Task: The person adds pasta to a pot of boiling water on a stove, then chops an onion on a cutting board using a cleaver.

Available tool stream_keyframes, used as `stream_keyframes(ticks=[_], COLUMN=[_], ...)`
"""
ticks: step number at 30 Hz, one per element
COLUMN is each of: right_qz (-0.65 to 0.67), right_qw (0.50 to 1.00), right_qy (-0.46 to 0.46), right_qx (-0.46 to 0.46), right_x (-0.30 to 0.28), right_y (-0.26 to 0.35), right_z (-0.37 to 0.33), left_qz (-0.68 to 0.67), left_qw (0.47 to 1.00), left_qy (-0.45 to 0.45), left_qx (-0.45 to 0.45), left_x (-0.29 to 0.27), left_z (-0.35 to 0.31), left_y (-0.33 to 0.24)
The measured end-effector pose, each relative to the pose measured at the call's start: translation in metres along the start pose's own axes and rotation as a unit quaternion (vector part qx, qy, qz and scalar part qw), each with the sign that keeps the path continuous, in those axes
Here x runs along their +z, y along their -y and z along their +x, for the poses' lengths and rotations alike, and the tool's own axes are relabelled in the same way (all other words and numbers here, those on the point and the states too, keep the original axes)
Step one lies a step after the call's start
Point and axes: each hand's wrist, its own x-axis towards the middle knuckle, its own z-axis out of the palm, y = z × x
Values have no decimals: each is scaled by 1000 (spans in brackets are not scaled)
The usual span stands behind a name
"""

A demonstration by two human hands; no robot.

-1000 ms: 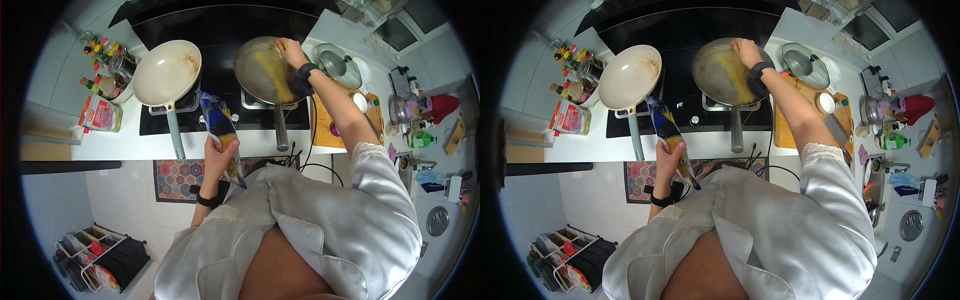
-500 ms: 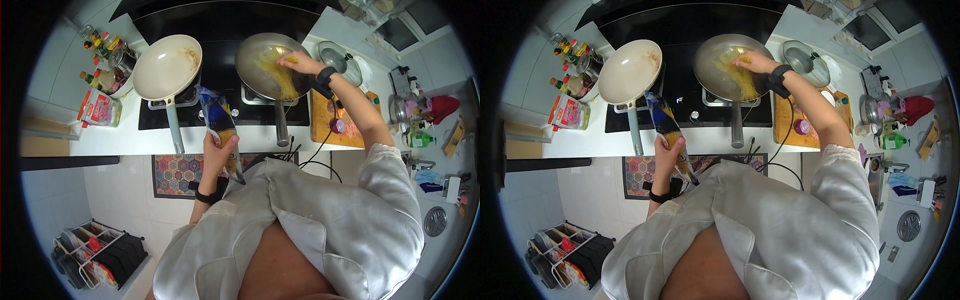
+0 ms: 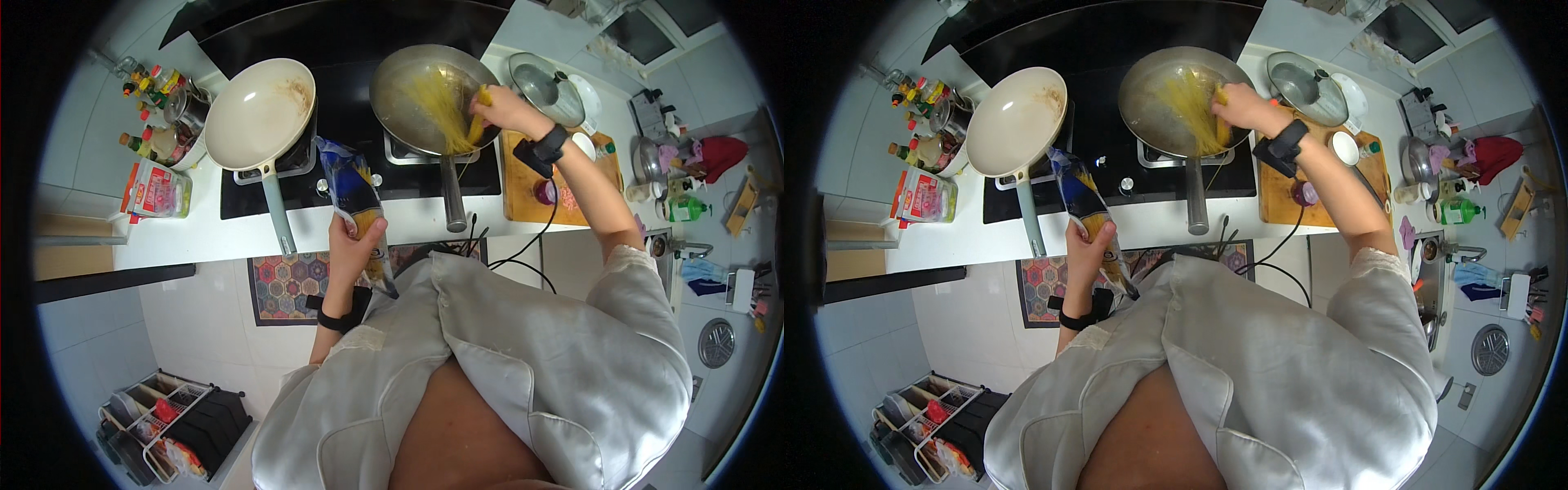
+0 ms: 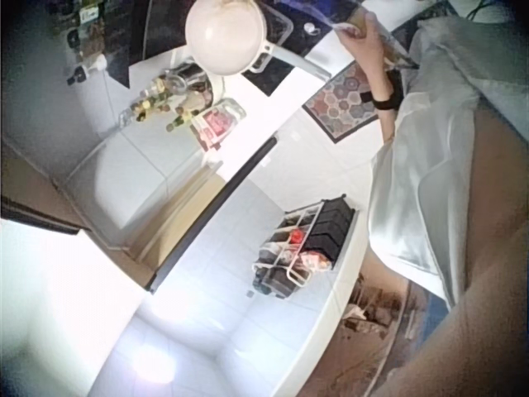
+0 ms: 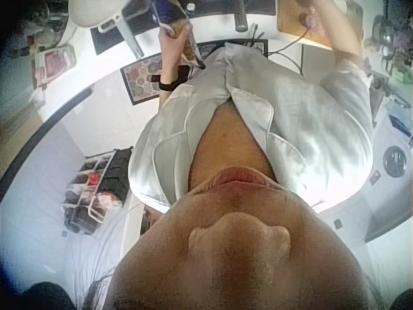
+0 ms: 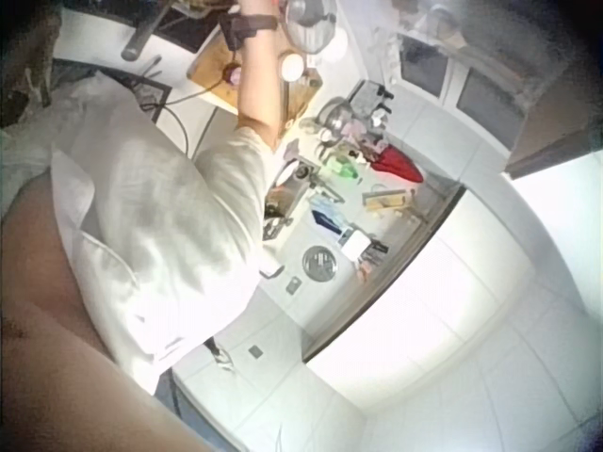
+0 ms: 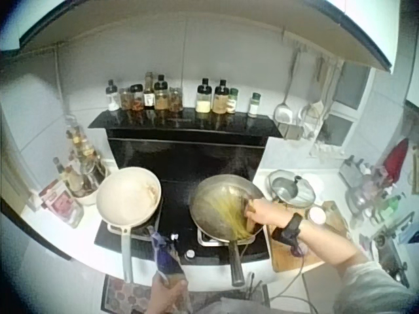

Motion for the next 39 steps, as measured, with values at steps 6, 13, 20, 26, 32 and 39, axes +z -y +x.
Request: stream_keyframes(ticks=[6,13,20,26,32,39], right_qz=[8,205,172,16,130,167], right_qw=[996,967,981,973,987,971], right_qy=[-47,88,55,-14,-37,-156], right_qx=[-73,-125,-66,-228,-82,-74], right_x=[22,22,-16,24,6,12], right_y=[21,29,16,15,11,-13], right_z=[20,20,-1,0,16,56], left_qz=[0,10,35,33,23,29], left_qw=[1000,999,999,999,1000,999], left_qy=[-3,-31,-38,-12,-6,-17], left_qx=[0,1,-8,1,15,-3], left_x=[-4,-9,-11,-6,-1,-1], left_z=[0,-1,-5,0,-3,-5], left_y=[0,6,5,-1,-4,-9])
